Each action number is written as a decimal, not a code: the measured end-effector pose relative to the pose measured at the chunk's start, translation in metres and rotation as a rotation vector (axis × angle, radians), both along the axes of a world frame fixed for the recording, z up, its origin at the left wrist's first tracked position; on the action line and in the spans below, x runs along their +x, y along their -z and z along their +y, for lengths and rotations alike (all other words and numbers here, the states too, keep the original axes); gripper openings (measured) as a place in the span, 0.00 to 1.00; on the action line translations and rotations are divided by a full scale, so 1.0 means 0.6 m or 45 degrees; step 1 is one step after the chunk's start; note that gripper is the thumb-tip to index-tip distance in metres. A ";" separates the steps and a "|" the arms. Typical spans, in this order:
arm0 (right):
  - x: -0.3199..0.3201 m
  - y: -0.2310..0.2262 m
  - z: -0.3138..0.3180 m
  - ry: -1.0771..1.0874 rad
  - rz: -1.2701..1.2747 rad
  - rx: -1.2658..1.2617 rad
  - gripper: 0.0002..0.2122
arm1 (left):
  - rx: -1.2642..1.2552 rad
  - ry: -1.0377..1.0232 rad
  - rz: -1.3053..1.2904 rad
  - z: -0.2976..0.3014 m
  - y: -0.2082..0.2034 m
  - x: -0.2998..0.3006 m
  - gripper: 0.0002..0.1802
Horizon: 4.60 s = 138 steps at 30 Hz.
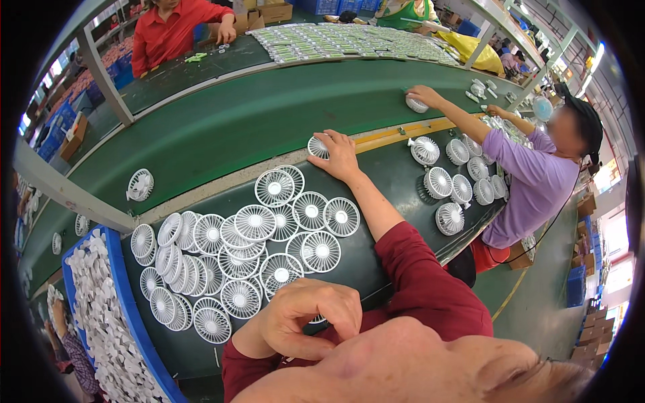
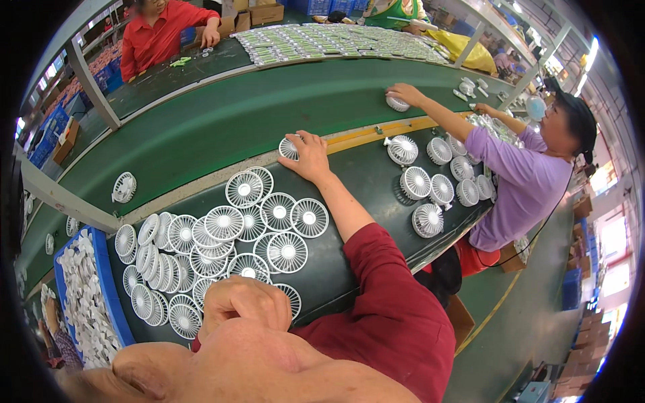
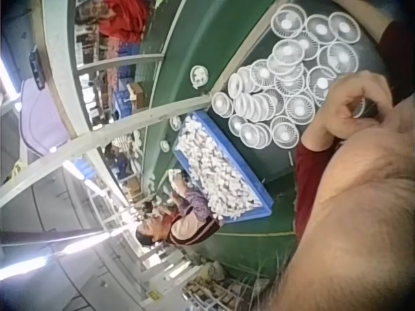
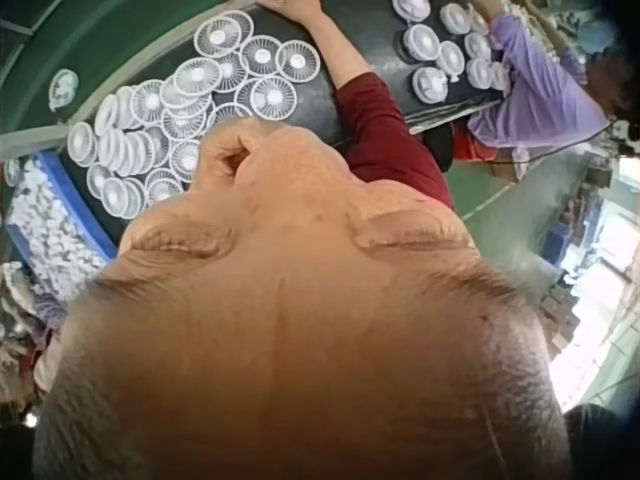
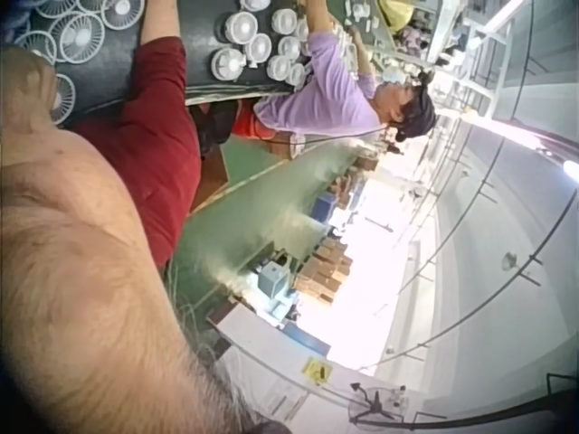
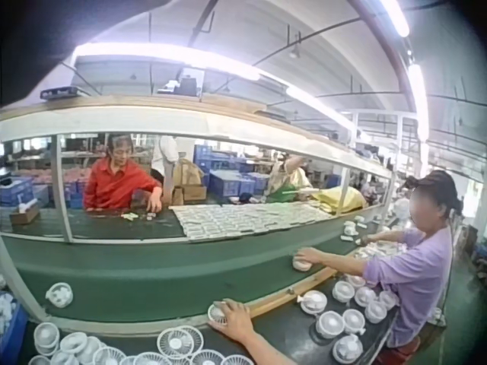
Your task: The person assembles portable fans by picking up fan grilles from a pile and snapping them onto fan housings by hand.
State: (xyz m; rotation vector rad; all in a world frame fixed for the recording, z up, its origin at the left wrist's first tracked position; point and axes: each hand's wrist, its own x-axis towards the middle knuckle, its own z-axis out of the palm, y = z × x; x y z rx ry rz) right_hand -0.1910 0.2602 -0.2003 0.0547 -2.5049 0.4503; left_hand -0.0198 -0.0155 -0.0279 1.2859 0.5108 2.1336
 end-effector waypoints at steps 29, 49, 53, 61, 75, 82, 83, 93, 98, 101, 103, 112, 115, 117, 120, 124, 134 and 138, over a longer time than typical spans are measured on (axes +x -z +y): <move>0.000 -0.003 -0.003 0.001 -0.029 0.009 0.28 | 0.028 0.068 -0.101 0.001 0.002 0.008 0.12; 0.001 -0.002 0.000 0.012 -0.059 -0.002 0.28 | 0.014 0.074 -0.117 0.001 0.007 0.010 0.11; -0.001 -0.002 -0.002 0.018 -0.053 -0.004 0.28 | 0.017 0.059 -0.103 0.001 0.010 0.009 0.11; -0.003 0.004 0.003 0.020 0.005 -0.013 0.29 | -0.001 0.072 -0.033 0.010 0.015 0.001 0.10; 0.003 -0.002 0.002 0.006 -0.040 -0.027 0.29 | -0.052 0.090 0.282 0.018 0.005 -0.026 0.08; 0.003 -0.003 0.000 0.006 -0.042 -0.027 0.29 | -0.055 0.073 0.324 0.016 0.007 -0.021 0.07; 0.003 -0.003 0.000 0.008 -0.036 -0.023 0.29 | -0.048 0.034 0.261 0.015 0.006 -0.014 0.07; 0.000 0.001 0.001 0.003 -0.004 -0.025 0.29 | -0.038 -0.010 0.211 0.014 -0.003 -0.008 0.08; -0.001 0.006 0.004 -0.011 0.046 -0.049 0.29 | -0.091 -0.013 0.214 0.013 -0.029 -0.011 0.08; -0.001 0.006 0.002 -0.017 0.042 -0.052 0.29 | -0.072 0.011 0.254 0.014 -0.004 -0.014 0.08; 0.000 0.005 0.001 -0.019 0.036 -0.055 0.29 | -0.051 0.043 0.294 0.014 0.003 -0.017 0.09; -0.001 0.007 0.004 -0.014 0.047 -0.047 0.29 | -0.074 -0.028 0.155 0.014 0.002 -0.010 0.09; -0.004 0.005 0.002 -0.021 0.055 -0.044 0.28 | -0.069 0.050 0.256 0.014 0.000 -0.017 0.10; -0.006 0.000 0.007 -0.016 0.085 -0.031 0.29 | -0.087 -0.036 0.228 0.016 -0.006 -0.014 0.10; 0.003 0.005 0.001 -0.014 0.047 -0.019 0.29 | -0.142 -0.031 0.301 0.009 -0.003 -0.016 0.10; -0.001 0.005 0.002 -0.017 0.077 -0.031 0.29 | -0.270 -0.050 0.059 0.000 -0.018 0.001 0.12; 0.000 0.000 0.000 -0.020 0.029 -0.061 0.28 | -0.333 -0.051 0.026 0.008 -0.030 -0.003 0.13; 0.002 -0.002 0.001 -0.012 0.015 -0.062 0.29 | -0.346 -0.066 0.033 0.011 -0.029 -0.001 0.13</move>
